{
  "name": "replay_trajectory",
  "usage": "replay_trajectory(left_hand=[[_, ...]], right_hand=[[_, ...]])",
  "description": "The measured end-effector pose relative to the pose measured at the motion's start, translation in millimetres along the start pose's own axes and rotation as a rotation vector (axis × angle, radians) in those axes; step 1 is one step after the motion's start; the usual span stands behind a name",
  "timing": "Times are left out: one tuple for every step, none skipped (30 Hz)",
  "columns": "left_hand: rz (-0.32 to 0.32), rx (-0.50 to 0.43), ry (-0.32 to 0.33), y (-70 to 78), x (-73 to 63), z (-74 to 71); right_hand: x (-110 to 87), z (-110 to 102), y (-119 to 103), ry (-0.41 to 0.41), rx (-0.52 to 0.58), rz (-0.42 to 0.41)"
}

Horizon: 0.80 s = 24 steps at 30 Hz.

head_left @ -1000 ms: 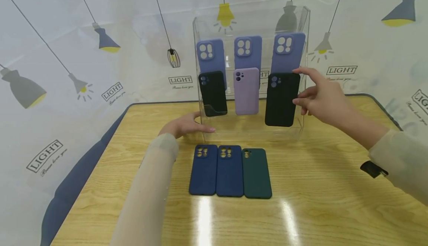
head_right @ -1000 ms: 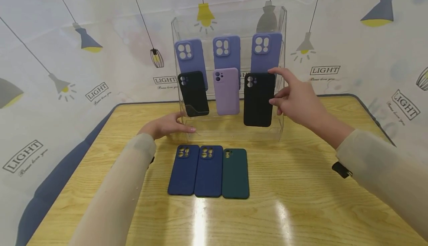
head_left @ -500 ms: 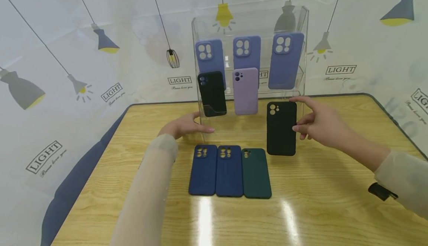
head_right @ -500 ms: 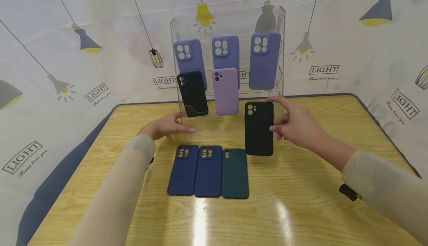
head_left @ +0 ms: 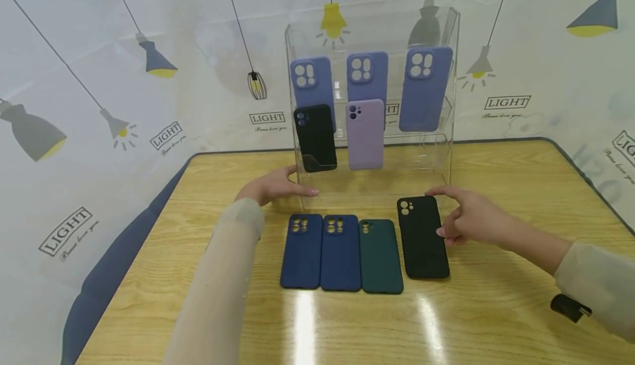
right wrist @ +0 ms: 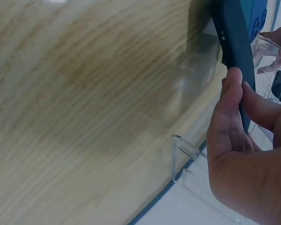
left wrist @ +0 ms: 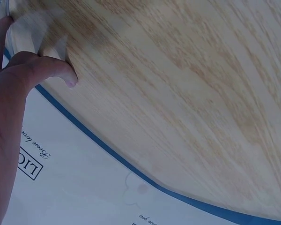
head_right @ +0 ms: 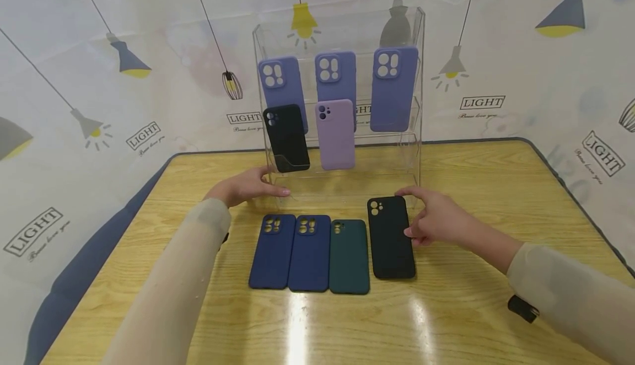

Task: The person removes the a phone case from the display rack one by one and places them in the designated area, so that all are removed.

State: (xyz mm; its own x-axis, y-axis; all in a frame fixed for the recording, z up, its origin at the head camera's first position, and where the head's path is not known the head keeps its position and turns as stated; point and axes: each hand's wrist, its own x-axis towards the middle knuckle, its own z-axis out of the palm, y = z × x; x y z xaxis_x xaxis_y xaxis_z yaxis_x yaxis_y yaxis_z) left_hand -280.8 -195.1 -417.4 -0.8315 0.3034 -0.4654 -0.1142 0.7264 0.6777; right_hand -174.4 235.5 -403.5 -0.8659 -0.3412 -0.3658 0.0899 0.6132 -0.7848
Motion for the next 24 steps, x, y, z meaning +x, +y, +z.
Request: replay_trajectory(left_hand=[[0.001, 0.000, 0.002, 0.2, 0.0, -0.1], [0.001, 0.002, 0.003, 0.3, 0.0, -0.1], [0.003, 0.000, 0.004, 0.4, 0.2, 0.1], [0.006, 0.000, 0.005, 0.5, 0.5, 0.3], [0.006, 0.000, 0.006, 0.4, 0.8, 0.6], [0.008, 0.000, 0.006, 0.3, 1.2, 0.9], [0.011, -0.001, 0.007, 0.4, 1.7, 1.3], [0.013, -0.002, 0.007, 0.2, 2.3, 1.5], [0.014, -0.006, 0.006, 0.2, 2.8, 1.6], [0.012, -0.007, 0.005, 0.1, 3.0, 1.6], [0.010, -0.008, 0.004, 0.1, 3.2, 1.4], [0.009, -0.010, 0.003, 0.2, 3.3, 1.2], [0.006, -0.012, 0.001, 0.2, 3.3, 0.8], [0.002, -0.012, -0.001, 0.2, 3.2, 0.5], [-0.002, -0.014, -0.002, 0.4, 2.9, 0.1], [-0.005, -0.013, -0.003, 0.5, 2.8, -0.3], [-0.006, -0.012, -0.003, 0.6, 2.8, -0.5], [-0.007, -0.009, -0.002, 0.7, 2.8, -0.7], [-0.008, -0.006, -0.002, 0.7, 2.7, -0.9], [-0.009, -0.003, 0.000, 0.7, 2.8, -1.0], [-0.011, -0.002, 0.001, 0.5, 2.7, -1.0], [-0.011, 0.001, 0.002, 0.3, 2.7, -0.9], [-0.013, 0.002, 0.002, -0.1, 2.7, -0.7], [-0.015, 0.002, 0.000, -0.6, 2.7, -0.4]], right_hand=[[0.8, 1, 3, -0.016, 0.013, 0.014], [1.3, 3, 5, -0.032, 0.031, 0.027], [1.6, 4, 7, -0.047, 0.046, 0.039], [1.9, 5, 10, -0.057, 0.053, 0.048], [2.3, 6, 12, -0.068, 0.062, 0.061], [2.4, 8, 13, -0.081, 0.073, 0.073], [2.7, 9, 15, -0.092, 0.080, 0.082], [2.8, 9, 16, -0.102, 0.085, 0.090], [3.0, 10, 18, -0.111, 0.087, 0.098], [3.3, 11, 19, -0.123, 0.090, 0.106], [3.1, 12, 19, -0.135, 0.086, 0.109], [3.1, 12, 20, -0.144, 0.084, 0.111], [3.2, 12, 20, -0.153, 0.082, 0.111], [3.3, 13, 21, -0.162, 0.080, 0.113], [3.5, 13, 20, -0.169, 0.083, 0.114], [3.6, 13, 20, -0.174, 0.084, 0.115], [3.7, 13, 20, -0.176, 0.085, 0.115], [3.9, 14, 21, -0.176, 0.086, 0.115], [4.0, 14, 21, -0.176, 0.090, 0.119], [4.1, 14, 21, -0.176, 0.094, 0.123], [3.9, 14, 21, -0.175, 0.098, 0.125], [3.8, 14, 22, -0.174, 0.102, 0.125], [3.7, 15, 23, -0.176, 0.109, 0.122], [3.5, 16, 23, -0.177, 0.117, 0.119]])
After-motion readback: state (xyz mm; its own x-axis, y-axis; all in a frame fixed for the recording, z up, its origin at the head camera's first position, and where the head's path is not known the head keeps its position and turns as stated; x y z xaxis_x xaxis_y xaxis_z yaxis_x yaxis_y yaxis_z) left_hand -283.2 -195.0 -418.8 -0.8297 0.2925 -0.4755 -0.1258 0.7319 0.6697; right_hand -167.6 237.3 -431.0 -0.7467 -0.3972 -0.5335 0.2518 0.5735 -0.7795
